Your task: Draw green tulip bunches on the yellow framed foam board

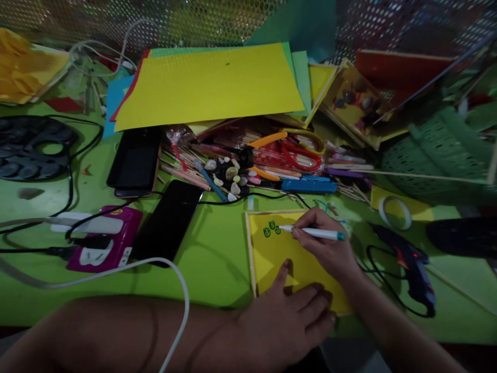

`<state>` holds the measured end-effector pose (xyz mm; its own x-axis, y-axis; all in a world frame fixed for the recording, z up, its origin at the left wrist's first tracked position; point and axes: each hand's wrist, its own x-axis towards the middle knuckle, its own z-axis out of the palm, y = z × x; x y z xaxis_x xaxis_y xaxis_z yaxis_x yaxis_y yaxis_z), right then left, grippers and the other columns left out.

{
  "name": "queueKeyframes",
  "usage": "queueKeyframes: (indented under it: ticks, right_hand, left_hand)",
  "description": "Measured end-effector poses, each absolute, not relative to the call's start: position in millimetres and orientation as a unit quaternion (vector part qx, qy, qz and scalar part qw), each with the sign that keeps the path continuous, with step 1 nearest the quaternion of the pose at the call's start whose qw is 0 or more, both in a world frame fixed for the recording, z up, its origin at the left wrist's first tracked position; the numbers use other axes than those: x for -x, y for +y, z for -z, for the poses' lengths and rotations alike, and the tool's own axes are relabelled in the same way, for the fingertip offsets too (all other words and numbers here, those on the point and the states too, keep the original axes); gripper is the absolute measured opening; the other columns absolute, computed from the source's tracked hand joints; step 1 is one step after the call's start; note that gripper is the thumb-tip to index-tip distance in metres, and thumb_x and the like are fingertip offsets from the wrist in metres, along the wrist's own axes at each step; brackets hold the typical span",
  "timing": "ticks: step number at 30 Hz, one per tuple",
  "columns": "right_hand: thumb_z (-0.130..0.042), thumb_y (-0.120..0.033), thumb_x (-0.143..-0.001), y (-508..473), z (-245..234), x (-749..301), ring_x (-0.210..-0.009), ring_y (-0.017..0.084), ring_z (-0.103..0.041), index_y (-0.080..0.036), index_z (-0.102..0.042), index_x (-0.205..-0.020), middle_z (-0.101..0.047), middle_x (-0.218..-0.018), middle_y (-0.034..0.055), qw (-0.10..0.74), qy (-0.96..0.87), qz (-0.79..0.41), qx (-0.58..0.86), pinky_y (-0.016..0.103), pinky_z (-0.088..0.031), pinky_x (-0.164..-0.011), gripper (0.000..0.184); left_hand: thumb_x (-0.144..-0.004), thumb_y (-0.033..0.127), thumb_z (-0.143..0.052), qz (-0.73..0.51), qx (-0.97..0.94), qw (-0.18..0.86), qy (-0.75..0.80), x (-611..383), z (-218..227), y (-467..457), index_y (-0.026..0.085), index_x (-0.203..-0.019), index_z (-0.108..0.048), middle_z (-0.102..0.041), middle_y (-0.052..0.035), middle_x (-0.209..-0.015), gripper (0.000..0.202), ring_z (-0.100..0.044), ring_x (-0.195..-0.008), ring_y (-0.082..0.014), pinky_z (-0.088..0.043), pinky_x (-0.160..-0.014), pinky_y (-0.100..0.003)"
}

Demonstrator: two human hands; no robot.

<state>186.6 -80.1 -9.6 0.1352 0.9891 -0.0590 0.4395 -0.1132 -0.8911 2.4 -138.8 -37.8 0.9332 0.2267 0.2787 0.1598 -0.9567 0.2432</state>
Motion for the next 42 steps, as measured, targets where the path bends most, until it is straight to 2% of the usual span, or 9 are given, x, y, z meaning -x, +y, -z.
queueKeyframes:
  ticks: [7, 12, 19, 42]
  right_hand:
    - [-0.074, -0.026, -0.077, -82.1, 11.1, -189.5, -0.056, 0.015, -0.051, -0.024, -0.060, -0.074, -0.062, -0.065, -0.0007, 0.376, -0.542, -0.376, 0.651, 0.027, -0.039, -0.051, 0.015]
    - [-0.073, -0.026, -0.078, -83.4, 14.1, -192.5, -0.059, 0.015, -0.054, -0.023, -0.061, -0.075, -0.063, -0.067, -0.0004, 0.371, -0.545, -0.381, 0.648, 0.027, -0.040, -0.053, 0.013]
    - [-0.074, -0.027, -0.078, -80.5, 13.9, -190.7, -0.055, 0.013, -0.048, -0.023, -0.060, -0.075, -0.060, -0.064, -0.0016, 0.411, -0.535, -0.373, 0.637, 0.024, -0.039, -0.048, 0.014]
    - [-0.073, -0.028, -0.077, -79.4, 13.1, -187.8, -0.054, 0.013, -0.050, -0.023, -0.060, -0.075, -0.060, -0.064, -0.0016, 0.386, -0.553, -0.355, 0.648, 0.025, -0.040, -0.049, 0.014]
  left_hand:
    - [-0.111, 0.027, -0.033, -0.162, -0.978, 0.095, 0.092, -1.8, 38.8, -136.8, 0.023, -0.147, -0.055, -0.055, -0.0066, -0.157, 0.043, -0.047, -0.144, -0.0224, -0.040, -0.116, -0.061]
    - [-0.111, 0.025, -0.032, -0.159, -0.977, 0.102, 0.097, -2.7, 36.8, -136.5, 0.024, -0.145, -0.057, -0.057, -0.0042, -0.155, 0.042, -0.048, -0.142, -0.0206, -0.041, -0.115, -0.059]
    - [-0.110, 0.027, -0.035, -0.161, -0.976, 0.104, 0.100, -2.7, 37.9, -137.3, 0.024, -0.146, -0.056, -0.055, -0.0047, -0.156, 0.042, -0.045, -0.143, -0.0217, -0.037, -0.118, -0.061]
    - [-0.111, 0.026, -0.034, -0.165, -0.978, 0.091, 0.093, -2.4, 39.0, -137.0, 0.024, -0.146, -0.057, -0.056, -0.0056, -0.156, 0.042, -0.047, -0.143, -0.0228, -0.039, -0.116, -0.061]
